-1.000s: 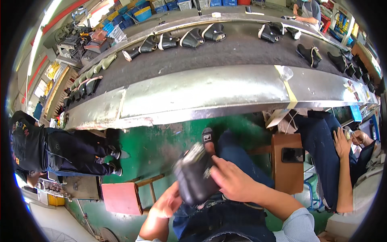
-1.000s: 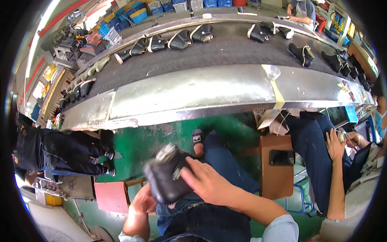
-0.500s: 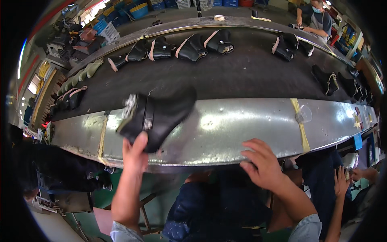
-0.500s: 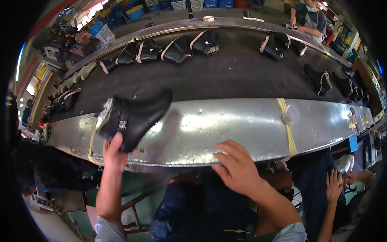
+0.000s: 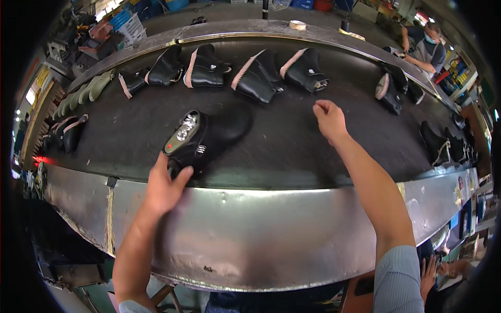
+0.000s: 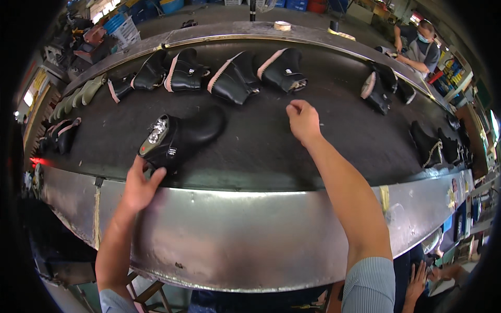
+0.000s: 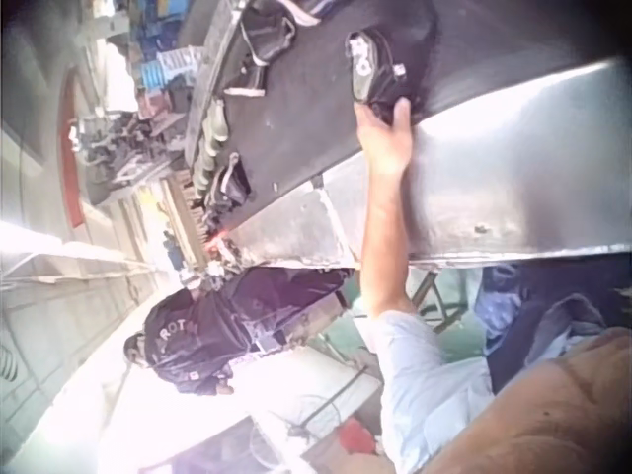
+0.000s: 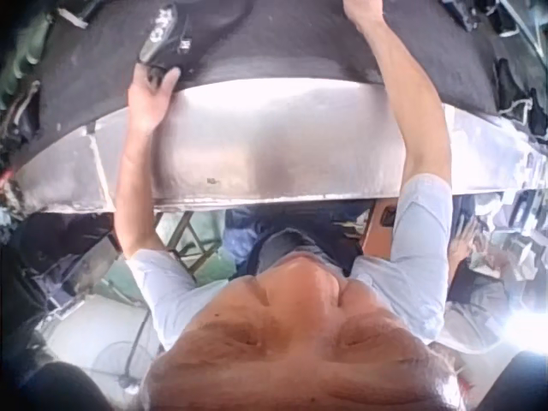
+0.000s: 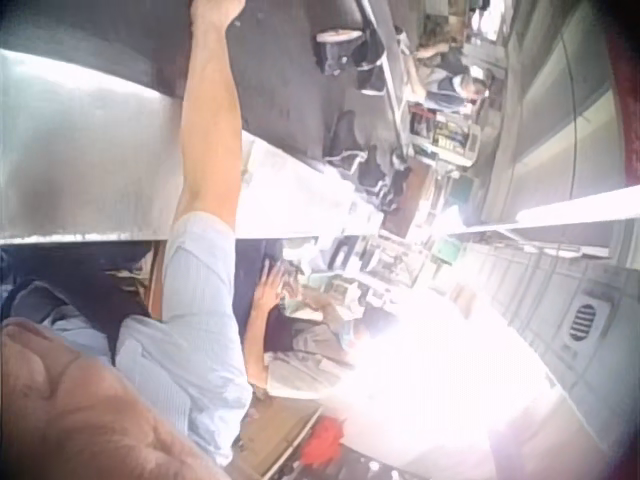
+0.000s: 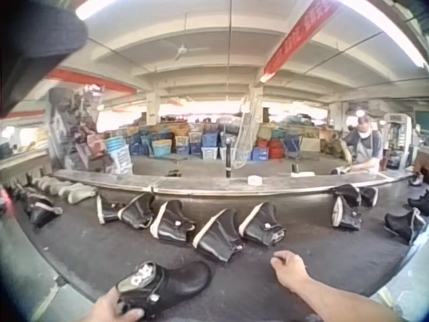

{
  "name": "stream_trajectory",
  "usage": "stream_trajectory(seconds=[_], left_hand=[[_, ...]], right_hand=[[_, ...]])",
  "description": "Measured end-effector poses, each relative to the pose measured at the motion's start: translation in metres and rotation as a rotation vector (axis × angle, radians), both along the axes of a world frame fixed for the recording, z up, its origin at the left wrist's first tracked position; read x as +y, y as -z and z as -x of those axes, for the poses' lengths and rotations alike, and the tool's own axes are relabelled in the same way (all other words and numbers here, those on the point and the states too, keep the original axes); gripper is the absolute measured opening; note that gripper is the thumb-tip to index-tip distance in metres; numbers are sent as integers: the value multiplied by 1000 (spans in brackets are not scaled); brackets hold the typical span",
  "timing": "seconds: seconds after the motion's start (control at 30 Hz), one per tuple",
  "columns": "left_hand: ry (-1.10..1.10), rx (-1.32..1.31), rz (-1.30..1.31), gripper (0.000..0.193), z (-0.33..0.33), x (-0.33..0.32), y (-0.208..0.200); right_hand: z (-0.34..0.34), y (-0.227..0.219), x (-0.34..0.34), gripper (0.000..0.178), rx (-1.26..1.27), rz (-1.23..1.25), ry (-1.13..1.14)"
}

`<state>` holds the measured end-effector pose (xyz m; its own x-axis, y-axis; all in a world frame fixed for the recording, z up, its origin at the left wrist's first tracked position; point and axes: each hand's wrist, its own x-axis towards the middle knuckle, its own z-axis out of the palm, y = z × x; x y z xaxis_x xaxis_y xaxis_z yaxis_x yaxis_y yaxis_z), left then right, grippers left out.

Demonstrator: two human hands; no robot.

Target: Hammer and pull leather around a shoe last at an assembly line using a lasting tool.

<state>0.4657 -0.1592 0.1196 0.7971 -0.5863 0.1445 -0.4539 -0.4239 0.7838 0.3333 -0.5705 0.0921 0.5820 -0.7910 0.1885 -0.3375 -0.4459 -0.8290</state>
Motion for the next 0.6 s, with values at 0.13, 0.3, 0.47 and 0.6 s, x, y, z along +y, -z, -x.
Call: stream_trajectory(seconds=[0.13,0.3,0.47,0.6], left_hand=[[109,-170,-157,65,59,50,-6],[168,-126,-44,56,78,80,-8],[126,-94,40,48,79,71,-7],[151,65,254,48,117,79,-5]], right_hand=[[-60,19,-28,45,-47,-39,147],[-74,6,-41,38,10,14,169],[-4,-20,-38,34,12,327,63],[91,-95,21,20,-270,-210,-80]])
